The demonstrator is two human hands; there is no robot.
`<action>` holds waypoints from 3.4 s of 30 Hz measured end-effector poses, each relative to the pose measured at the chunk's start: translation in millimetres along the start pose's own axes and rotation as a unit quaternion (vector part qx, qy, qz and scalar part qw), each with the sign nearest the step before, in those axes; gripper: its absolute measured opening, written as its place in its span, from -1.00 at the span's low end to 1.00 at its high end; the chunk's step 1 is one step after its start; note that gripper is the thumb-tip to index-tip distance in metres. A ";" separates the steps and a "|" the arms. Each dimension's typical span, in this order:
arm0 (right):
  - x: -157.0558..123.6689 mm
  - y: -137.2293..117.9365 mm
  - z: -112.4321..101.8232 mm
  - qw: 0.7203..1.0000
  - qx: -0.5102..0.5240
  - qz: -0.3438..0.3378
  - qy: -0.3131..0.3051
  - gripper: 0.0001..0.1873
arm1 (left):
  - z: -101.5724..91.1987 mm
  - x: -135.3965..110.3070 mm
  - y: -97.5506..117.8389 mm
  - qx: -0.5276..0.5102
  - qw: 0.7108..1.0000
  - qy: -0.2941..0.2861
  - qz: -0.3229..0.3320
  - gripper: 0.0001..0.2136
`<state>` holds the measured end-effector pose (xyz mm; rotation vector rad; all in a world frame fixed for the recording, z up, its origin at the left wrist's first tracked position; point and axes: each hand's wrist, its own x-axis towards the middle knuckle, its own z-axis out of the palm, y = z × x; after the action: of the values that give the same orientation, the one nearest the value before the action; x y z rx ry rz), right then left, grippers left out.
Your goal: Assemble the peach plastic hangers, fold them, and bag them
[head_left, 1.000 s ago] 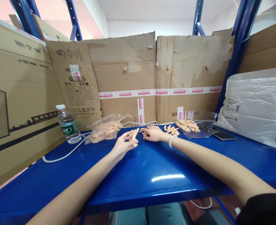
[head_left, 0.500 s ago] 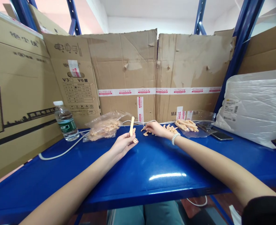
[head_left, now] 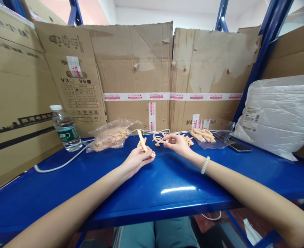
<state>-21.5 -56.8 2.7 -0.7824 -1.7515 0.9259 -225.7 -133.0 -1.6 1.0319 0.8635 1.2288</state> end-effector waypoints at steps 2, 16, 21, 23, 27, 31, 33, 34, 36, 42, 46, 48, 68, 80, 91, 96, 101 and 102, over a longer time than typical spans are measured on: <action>-6.3 0.2 5.2 0.999 0.036 0.019 0.009 -0.73 | 3.5 -2.7 -2.0 0.018 1.000 -0.011 0.005 -0.72; -25.1 -23.1 16.6 0.904 0.354 0.160 -0.176 -0.71 | 8.5 -7.7 -2.7 0.059 0.998 -0.006 0.026 -0.65; -24.4 -20.0 14.9 0.898 0.370 0.202 -0.128 -0.72 | 8.5 -8.4 -1.8 0.084 0.996 -0.004 0.033 -0.61; -24.6 -16.3 15.7 0.897 0.373 0.214 -0.104 -0.73 | 9.4 -9.0 -1.2 0.089 0.995 0.000 0.036 -0.60; -25.9 -14.1 18.8 0.890 0.388 0.222 -0.091 -0.63 | 9.7 -8.7 -2.2 0.130 0.990 -0.012 0.056 -0.64; -26.5 -16.3 17.9 0.905 0.355 0.206 -0.108 -0.67 | 6.7 -6.5 -6.2 0.171 0.981 -0.025 0.085 -0.69; -26.0 -17.3 15.2 0.911 0.342 0.200 -0.116 -0.69 | 5.2 -5.9 -7.9 0.181 0.979 -0.024 0.096 -0.71; -25.7 -18.0 13.4 0.911 0.337 0.204 -0.127 -0.68 | 4.7 -5.9 -8.4 0.186 0.977 -0.022 0.102 -0.71; -25.3 -19.8 9.5 0.906 0.324 0.220 -0.162 -0.68 | 4.4 -6.3 -8.5 0.198 0.973 -0.010 0.116 -0.72; -25.8 -24.6 2.7 0.893 0.311 0.233 -0.227 -0.74 | 7.4 -9.4 -4.0 0.269 0.949 0.033 0.163 -0.78; -27.0 -23.4 3.8 0.883 0.301 0.249 -0.259 -0.73 | 9.5 -11.7 -1.5 0.293 0.939 0.015 0.181 -0.81; -27.5 -22.8 4.8 0.883 0.297 0.248 -0.265 -0.73 | 9.3 -12.1 -1.6 0.295 0.938 -0.002 0.181 -0.80; -37.3 -24.1 25.7 0.955 0.211 0.150 -0.147 -0.68 | 10.9 -14.0 -5.4 0.292 0.935 -0.010 0.201 -0.77; -42.3 -23.8 35.2 0.975 0.175 0.098 -0.094 -0.78 | 13.6 -17.5 -7.8 0.302 0.929 0.008 0.215 -0.74; -43.2 -27.5 35.4 0.978 0.186 0.069 -0.068 -0.68 | 12.5 -10.8 -6.6 0.115 0.984 0.061 0.122 -0.61; -42.8 -25.6 34.5 0.979 0.173 0.080 -0.075 -0.66 | 14.3 -11.9 -7.2 0.141 0.985 0.039 0.093 -0.62; -40.1 -27.4 32.7 0.972 0.181 0.114 -0.100 -0.55 | 14.5 -12.1 -7.4 0.128 0.988 0.023 0.084 -0.59; -37.9 -27.4 30.2 0.974 0.178 0.110 -0.090 -0.54 | 14.9 -12.3 -7.3 0.120 0.990 0.017 0.078 -0.59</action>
<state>-40.2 -109.3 1.8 -0.6805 -1.6053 1.4530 -211.3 -147.6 -4.0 1.2939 0.9892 1.2980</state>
